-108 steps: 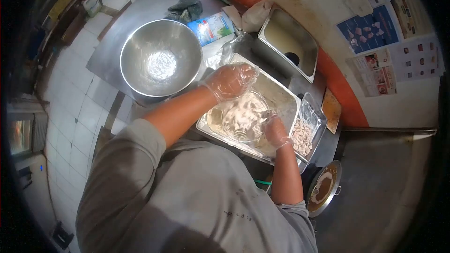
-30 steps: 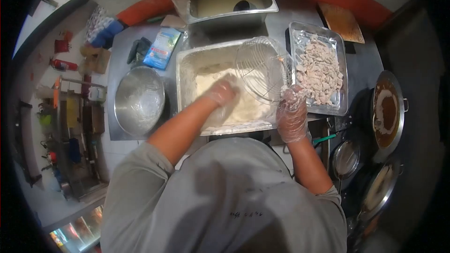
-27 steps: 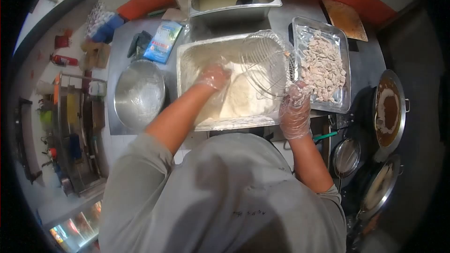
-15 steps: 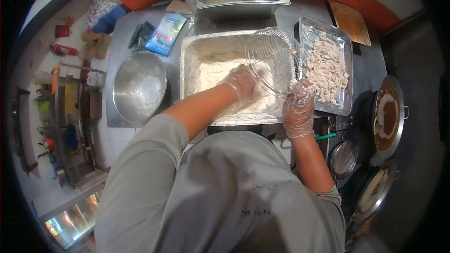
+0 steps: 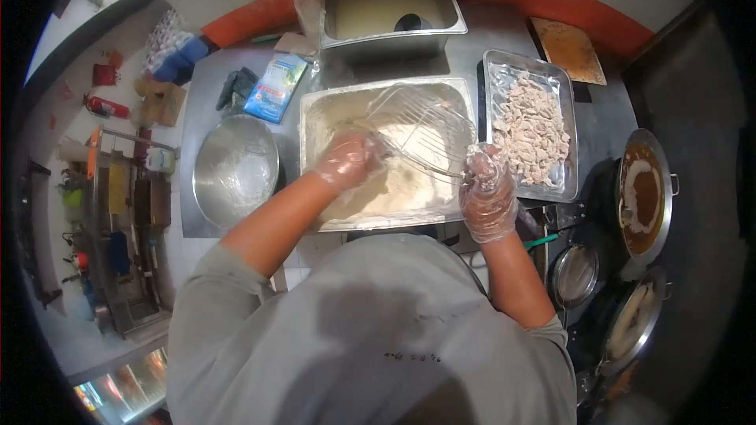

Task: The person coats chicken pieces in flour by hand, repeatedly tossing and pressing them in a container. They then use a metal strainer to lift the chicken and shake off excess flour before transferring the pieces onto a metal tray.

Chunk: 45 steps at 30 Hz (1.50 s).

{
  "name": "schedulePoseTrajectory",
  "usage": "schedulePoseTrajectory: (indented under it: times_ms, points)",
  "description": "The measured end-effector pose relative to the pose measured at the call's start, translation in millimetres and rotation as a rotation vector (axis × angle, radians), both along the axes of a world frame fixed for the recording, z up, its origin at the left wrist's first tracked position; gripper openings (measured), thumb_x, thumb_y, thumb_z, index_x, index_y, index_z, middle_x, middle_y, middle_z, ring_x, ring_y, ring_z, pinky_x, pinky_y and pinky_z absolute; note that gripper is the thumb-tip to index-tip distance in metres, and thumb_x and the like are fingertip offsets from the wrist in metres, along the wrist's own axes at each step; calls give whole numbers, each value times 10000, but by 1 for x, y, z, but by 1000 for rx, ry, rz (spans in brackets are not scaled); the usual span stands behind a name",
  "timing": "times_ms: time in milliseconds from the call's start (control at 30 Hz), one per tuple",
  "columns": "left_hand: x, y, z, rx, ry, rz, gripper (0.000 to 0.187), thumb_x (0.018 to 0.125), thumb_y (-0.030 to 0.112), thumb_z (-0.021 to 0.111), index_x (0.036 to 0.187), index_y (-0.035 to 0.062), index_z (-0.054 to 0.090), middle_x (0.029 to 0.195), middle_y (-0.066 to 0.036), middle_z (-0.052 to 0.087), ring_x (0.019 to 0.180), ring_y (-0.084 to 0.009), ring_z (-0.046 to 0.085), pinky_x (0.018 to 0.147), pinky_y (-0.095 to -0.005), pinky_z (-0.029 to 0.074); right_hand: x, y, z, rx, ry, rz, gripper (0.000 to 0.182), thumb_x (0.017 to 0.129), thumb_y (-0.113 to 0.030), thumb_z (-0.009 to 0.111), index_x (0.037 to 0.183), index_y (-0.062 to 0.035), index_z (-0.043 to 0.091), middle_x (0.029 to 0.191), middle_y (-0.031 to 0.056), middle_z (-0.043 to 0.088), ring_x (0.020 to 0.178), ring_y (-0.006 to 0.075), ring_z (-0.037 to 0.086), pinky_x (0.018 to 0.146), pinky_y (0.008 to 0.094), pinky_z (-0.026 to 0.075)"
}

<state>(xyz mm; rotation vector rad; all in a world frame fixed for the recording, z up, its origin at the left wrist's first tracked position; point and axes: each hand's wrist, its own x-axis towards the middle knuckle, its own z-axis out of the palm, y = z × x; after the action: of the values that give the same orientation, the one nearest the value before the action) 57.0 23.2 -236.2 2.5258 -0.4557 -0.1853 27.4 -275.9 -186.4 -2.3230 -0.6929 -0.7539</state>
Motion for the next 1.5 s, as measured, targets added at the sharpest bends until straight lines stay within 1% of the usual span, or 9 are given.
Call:
schedulePoseTrajectory:
  times_ms: [33,100,233,500,667,833,967,1167,1500]
  points:
    - [-4,8,19,6,-5,-1,187,920,173,591,995,73,730,989,-178,670,887,-351,653,798,-476,527,0,8,14,6,-5,-1,274,857,7,638,1114,-67,579,1082,268,636,922,462,648,790,508,554]
    - [-11,18,59,-48,-148,-137,178,902,125,658,1042,37,725,1010,-193,694,911,-345,667,834,-456,523,4,27,45,3,726,-250,224,930,-94,574,1146,-45,610,1079,295,644,905,444,668,783,512,559]
    - [-29,17,113,-423,228,125,311,858,133,743,1148,26,709,1086,-196,721,964,-310,682,902,-391,517,17,50,40,-380,674,-104,398,943,-106,543,1328,-7,570,1047,278,679,942,457,669,823,536,540]
    - [-48,51,88,-441,-111,180,386,897,179,717,1241,10,673,1184,-175,714,1079,-287,681,971,-372,504,46,83,33,-437,727,-51,464,905,-168,670,1349,-67,583,1097,234,697,1040,417,659,934,481,516]
    - [-68,69,71,-619,-54,317,362,936,139,662,1267,-7,639,1196,-132,699,1105,-199,644,983,-336,487,52,88,37,-468,278,68,281,898,-224,694,1142,-85,710,1110,186,707,1012,368,675,936,436,528]
    - [-74,77,64,-492,-37,349,343,938,139,669,1253,5,642,1206,-127,692,1108,-191,638,978,-326,490,59,165,-2,-844,752,152,199,907,-190,608,967,-105,778,1041,129,750,980,332,713,841,437,568]
    - [-79,87,63,-481,-114,227,348,936,130,672,1257,1,641,1215,-131,690,1123,-195,637,990,-329,489,73,192,-55,-1148,659,200,199,903,-174,607,966,-107,784,1091,123,750,1038,324,716,834,447,573]
    - [-92,93,69,-765,-43,323,294,854,121,734,1132,28,703,1100,-162,716,1028,-312,697,921,-392,541,70,182,-3,-1092,646,153,205,910,-195,606,951,-86,774,1041,137,752,1004,321,726,824,439,577]
    - [-93,66,70,-280,-370,86,331,788,164,796,1104,101,716,1028,-157,710,972,-371,662,868,-461,527,59,10,173,61,394,16,92,862,-110,755,887,-43,697,802,87,695,734,191,669,694,353,548]
